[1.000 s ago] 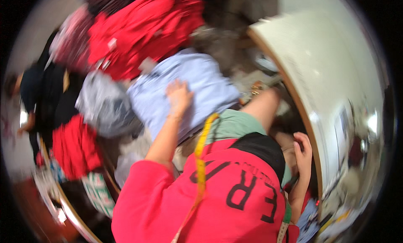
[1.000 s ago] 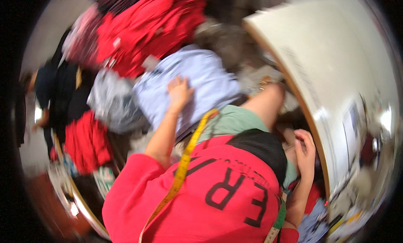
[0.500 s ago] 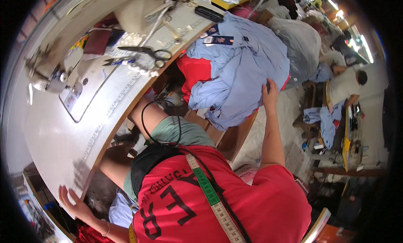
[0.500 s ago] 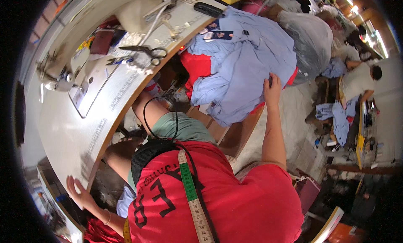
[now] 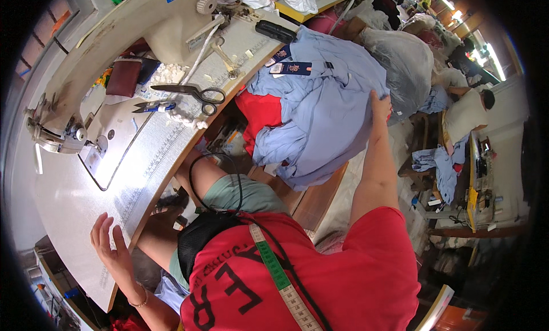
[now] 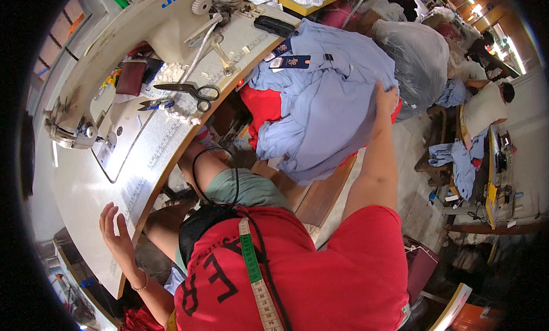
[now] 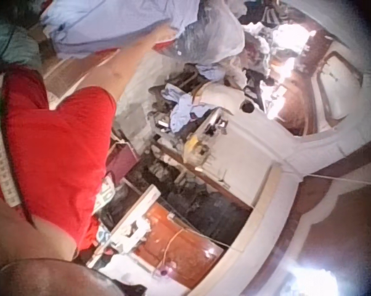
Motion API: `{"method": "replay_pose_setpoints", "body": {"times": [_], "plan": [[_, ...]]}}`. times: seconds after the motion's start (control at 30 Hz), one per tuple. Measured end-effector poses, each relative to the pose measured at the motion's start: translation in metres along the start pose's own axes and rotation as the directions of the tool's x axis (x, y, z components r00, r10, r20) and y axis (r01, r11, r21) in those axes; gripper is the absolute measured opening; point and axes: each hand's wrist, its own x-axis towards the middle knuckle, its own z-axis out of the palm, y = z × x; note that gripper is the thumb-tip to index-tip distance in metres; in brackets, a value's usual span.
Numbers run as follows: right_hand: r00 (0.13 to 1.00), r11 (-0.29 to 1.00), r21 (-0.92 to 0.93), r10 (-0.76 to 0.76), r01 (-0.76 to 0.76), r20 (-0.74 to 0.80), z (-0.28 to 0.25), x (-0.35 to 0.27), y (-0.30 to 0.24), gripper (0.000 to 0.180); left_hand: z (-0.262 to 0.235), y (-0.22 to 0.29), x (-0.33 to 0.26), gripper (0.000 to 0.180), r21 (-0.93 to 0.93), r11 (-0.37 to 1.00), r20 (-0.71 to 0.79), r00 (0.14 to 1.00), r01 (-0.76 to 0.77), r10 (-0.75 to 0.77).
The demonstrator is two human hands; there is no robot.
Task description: The person picks up a light-blue shirt from a pile, lays it flat on a table, fastens several buttons, and uses small shears to trim a loose thread near the collar.
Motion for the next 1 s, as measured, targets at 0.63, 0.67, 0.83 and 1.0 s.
{"method": "replay_pose_setpoints", "body": {"times": [0.63,0.67,0.83,1.0], "plan": [[0.672,0.011,0.954,-0.712,0.299,-0.202,-0.227,-0.151,-0.186,0.039,-0.031,0.066,0.008,0.034,-0.7,0.689,0.248,0.969,0.187,-0.012],[0.558,-0.006,0.928,-0.798,0.374,-0.23,-0.243,-0.192,-0.211,0.036,-0.033,0.087,0.016,0.044,-0.756,0.644,0.238,0.966,0.118,0.102],[0.008,-0.138,0.749,-0.982,0.648,-0.188,-0.255,-0.28,-0.259,0.031,-0.029,0.177,0.057,0.103,-0.859,0.479,-0.032,0.951,-0.184,0.307],[-0.118,-0.361,0.701,-0.921,0.614,-0.371,-0.278,-0.299,-0.284,0.027,-0.098,0.166,0.098,0.045,-0.798,0.573,-0.227,0.974,-0.186,0.0]]}}
